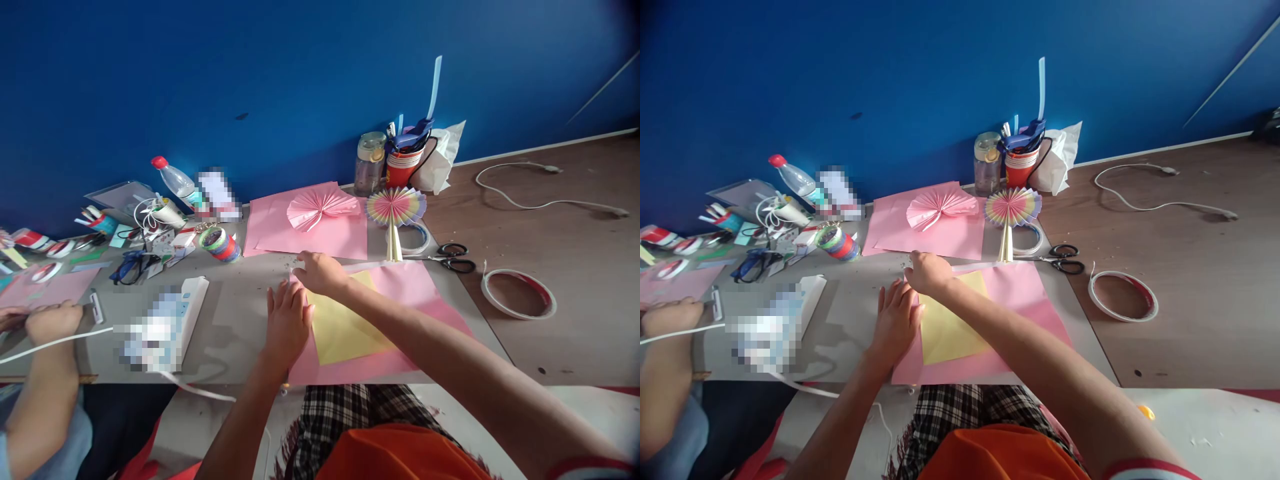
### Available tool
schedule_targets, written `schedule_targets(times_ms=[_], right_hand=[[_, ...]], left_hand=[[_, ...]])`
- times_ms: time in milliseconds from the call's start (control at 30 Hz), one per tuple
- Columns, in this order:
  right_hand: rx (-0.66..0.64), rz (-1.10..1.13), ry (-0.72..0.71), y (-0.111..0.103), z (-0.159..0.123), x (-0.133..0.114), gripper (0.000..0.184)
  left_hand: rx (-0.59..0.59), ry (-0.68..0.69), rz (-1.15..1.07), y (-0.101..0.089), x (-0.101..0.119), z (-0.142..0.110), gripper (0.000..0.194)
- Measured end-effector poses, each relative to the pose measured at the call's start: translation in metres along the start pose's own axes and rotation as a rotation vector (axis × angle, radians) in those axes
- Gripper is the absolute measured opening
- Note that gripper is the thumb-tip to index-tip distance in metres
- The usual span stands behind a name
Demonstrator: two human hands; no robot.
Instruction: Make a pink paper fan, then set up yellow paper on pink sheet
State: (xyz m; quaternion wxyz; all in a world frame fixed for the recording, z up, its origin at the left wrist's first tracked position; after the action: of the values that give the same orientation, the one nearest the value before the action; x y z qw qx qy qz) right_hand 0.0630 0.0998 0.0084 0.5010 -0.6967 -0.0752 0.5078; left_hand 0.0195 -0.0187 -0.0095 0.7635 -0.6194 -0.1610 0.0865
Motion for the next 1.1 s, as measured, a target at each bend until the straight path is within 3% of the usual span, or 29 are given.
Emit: schedule_targets(times_ms=[100, 200, 333, 433, 567, 733, 833, 967, 1100], right_hand=[[-0.125, 0.009, -0.017, -0.004, 0.014, -0.002, 0.045], [-0.201, 0.022, -0.105, -0.024, 0.014, -0.003, 0.046], [-0.166, 0.036, -0.073, -0.065, -0.010, 0.007, 0.042], [-0.093, 0.063, -0.031, -0.077, -0.024, 0.008, 0.035], [-0.015, 0.062, -0.069, -0.056, -0.011, -0.001, 0.036], [-0.155, -0.054, -0.208, -0.006, 0.026, -0.011, 0.048], [-0.276, -0.119, -0.264, 0.013, 0.036, -0.009, 0.050], [-0.314, -0.148, -0.306, 0.017, 0.037, -0.007, 0.033], [-0.176, -0.060, -0.371, 0.001, 0.035, -0.003, 0.021]], left_hand=[[0.001, 0.001, -0.003, 0.002, -0.002, 0.000, 0.029], [0.019, 0.003, -0.017, 0.004, -0.004, 0.000, 0.029], [0.053, 0.023, -0.031, 0.005, -0.004, 0.000, 0.027], [0.079, 0.040, -0.033, 0.004, -0.003, 0.000, 0.027], [0.095, 0.036, -0.035, 0.001, -0.002, -0.001, 0.027], [0.050, 0.003, -0.042, 0.001, -0.001, 0.001, 0.029], [0.038, 0.006, -0.041, 0.002, -0.001, 0.001, 0.029], [0.030, 0.011, -0.026, 0.003, -0.002, 0.001, 0.028], [0.011, 0.008, -0.007, 0.004, -0.003, 0.001, 0.025]])
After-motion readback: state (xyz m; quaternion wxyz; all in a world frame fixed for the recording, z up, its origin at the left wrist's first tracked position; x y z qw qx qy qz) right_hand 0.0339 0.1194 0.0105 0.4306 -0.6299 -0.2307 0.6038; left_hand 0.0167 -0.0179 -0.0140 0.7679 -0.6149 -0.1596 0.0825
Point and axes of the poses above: each hand's wrist, its own z-axis towards the middle knuckle, its own y-axis out of the palm, x = y × z, the point moved 7 cm from there along z, towards the middle knuckle, and after that the axes turned 14 degrees about -y, right-handed, at the moved point
